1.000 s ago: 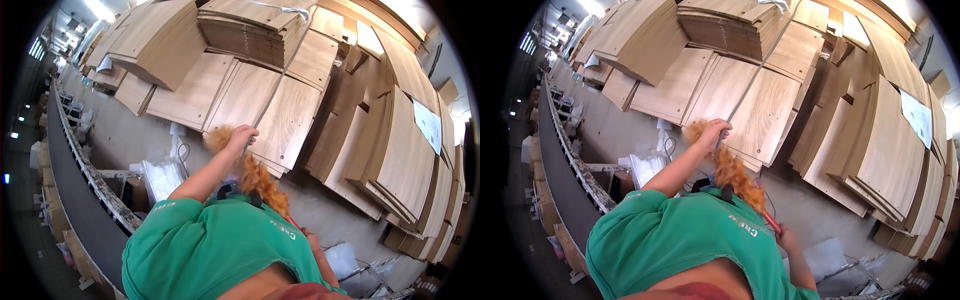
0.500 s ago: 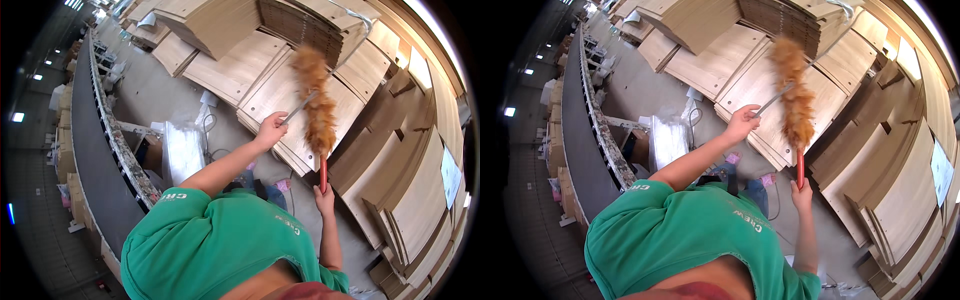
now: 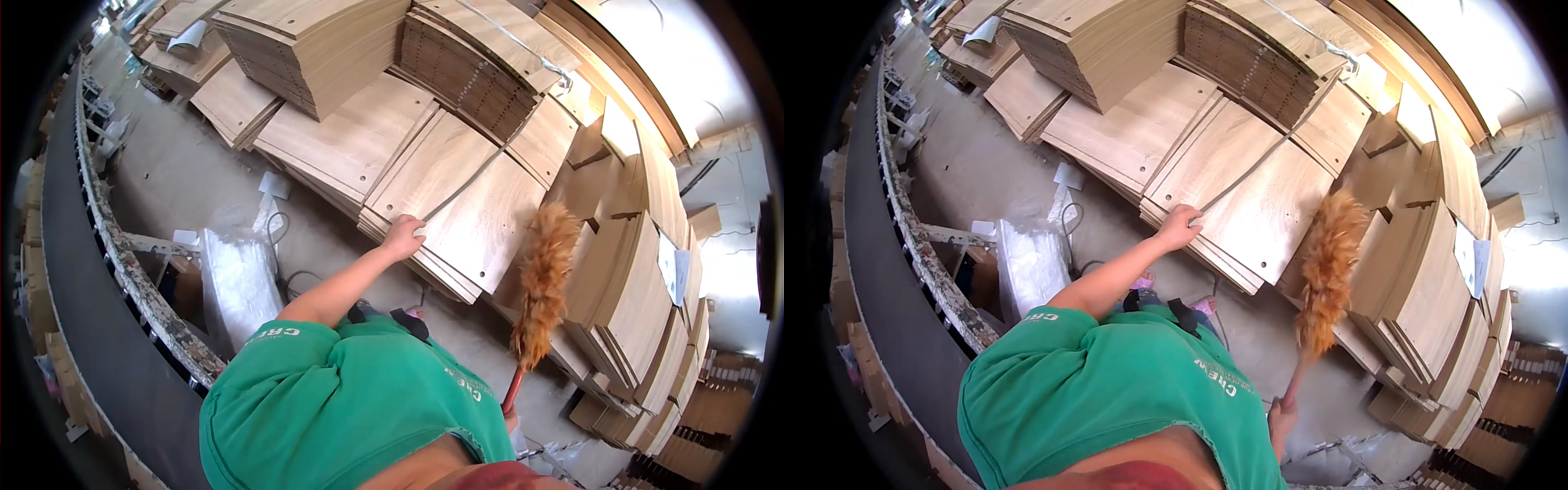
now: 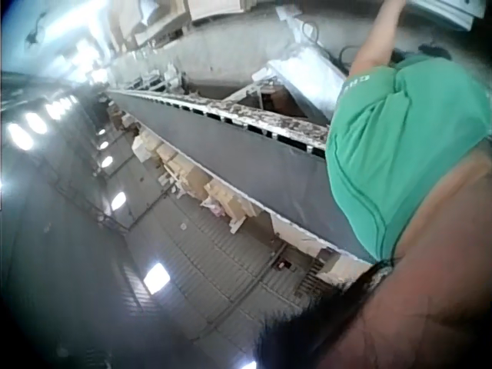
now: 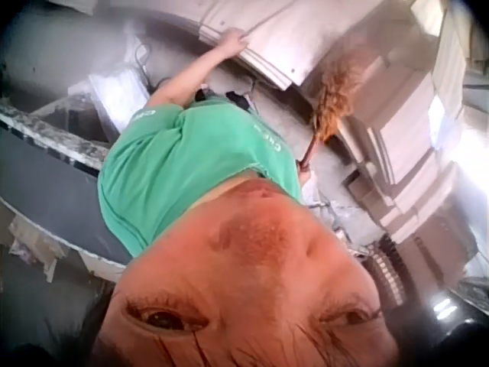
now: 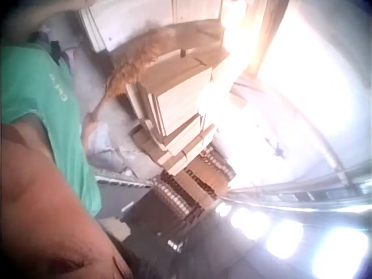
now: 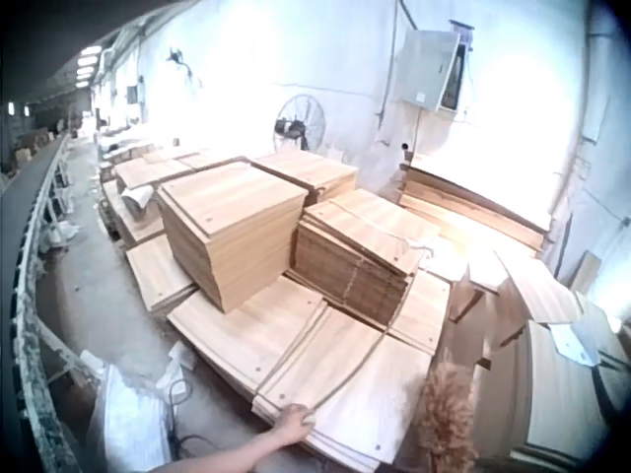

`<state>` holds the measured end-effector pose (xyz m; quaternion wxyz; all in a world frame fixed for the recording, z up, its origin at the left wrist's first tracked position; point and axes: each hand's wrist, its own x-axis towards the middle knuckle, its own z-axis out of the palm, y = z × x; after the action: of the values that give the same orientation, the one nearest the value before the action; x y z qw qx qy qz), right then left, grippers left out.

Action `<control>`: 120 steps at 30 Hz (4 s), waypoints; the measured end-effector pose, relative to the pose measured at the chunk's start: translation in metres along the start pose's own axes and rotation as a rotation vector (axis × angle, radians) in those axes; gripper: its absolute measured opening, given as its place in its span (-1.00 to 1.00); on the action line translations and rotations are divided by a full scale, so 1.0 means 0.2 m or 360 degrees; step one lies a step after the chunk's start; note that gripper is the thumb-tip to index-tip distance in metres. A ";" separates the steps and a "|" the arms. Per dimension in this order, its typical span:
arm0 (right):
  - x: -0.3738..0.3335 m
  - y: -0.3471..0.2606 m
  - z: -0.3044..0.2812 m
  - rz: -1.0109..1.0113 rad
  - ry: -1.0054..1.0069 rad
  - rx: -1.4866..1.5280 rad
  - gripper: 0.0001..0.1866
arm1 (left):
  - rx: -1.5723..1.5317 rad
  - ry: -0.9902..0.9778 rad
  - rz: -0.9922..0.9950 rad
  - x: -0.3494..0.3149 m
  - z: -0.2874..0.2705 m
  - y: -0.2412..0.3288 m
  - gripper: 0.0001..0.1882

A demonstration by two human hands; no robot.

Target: The person uses a feather duster to clean dust off stacks of wooden boards, walking around a conveyor belt and handling a rope to move aside while dusting different sections of the warehouse.

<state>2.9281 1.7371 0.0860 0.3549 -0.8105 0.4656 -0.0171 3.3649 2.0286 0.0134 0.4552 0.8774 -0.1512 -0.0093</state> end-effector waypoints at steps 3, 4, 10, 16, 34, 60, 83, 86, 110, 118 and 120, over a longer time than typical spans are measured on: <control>0.10 -0.38 0.25 -0.0146 -0.0126 0.0098 -0.82 | -0.0182 -0.0048 -0.0092 -0.05 -0.01 -0.02 -0.71; 0.16 -0.47 0.40 -0.0285 -0.0068 0.0175 -0.81 | -0.0201 -0.0100 -0.0105 -0.06 -0.01 -0.03 -0.72; 0.23 -1.42 0.80 -0.1069 -0.0894 -0.0934 -0.78 | -0.0071 -0.0512 -0.0775 -0.30 -0.37 -0.23 -0.73; 0.36 -1.45 0.51 -0.1886 -0.0448 -0.0949 -0.70 | 0.0334 -0.0155 -0.0542 -0.92 -0.59 -0.99 -0.64; 0.58 -1.05 0.92 -0.0395 0.0126 -0.0207 -0.62 | -0.0768 0.0158 -0.0990 -0.69 -0.70 -0.89 -0.77; 2.83 -1.97 0.56 -0.0081 0.0408 0.0108 -0.60 | 0.1150 -0.0707 0.0336 0.52 -0.14 0.08 -0.15; 3.59 -2.96 0.69 -0.0827 -0.0065 -0.0371 -0.65 | 0.1347 -0.1075 -0.0162 0.59 -0.07 0.22 0.09; 3.71 -3.03 0.77 -0.1051 -0.0055 -0.0674 -0.66 | 0.1289 -0.1073 -0.0141 0.61 -0.08 0.21 0.08; 3.85 -1.67 0.37 -0.0034 0.0372 0.0160 -0.49 | 0.1255 -0.0967 -0.0169 0.62 -0.09 0.23 0.05; 2.53 -1.25 0.71 -0.0396 0.0164 0.0159 -0.59 | 0.1219 -0.0995 -0.0269 0.54 -0.13 0.20 0.08; 2.34 -0.83 0.86 -0.0455 0.0096 0.0303 -0.59 | 0.1210 -0.1030 -0.0258 0.56 -0.15 0.20 0.07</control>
<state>3.3767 1.5261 -0.0860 0.4098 -0.8303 0.3525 -0.1358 3.4650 1.9995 0.0767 0.0312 0.9421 -0.2088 -0.2605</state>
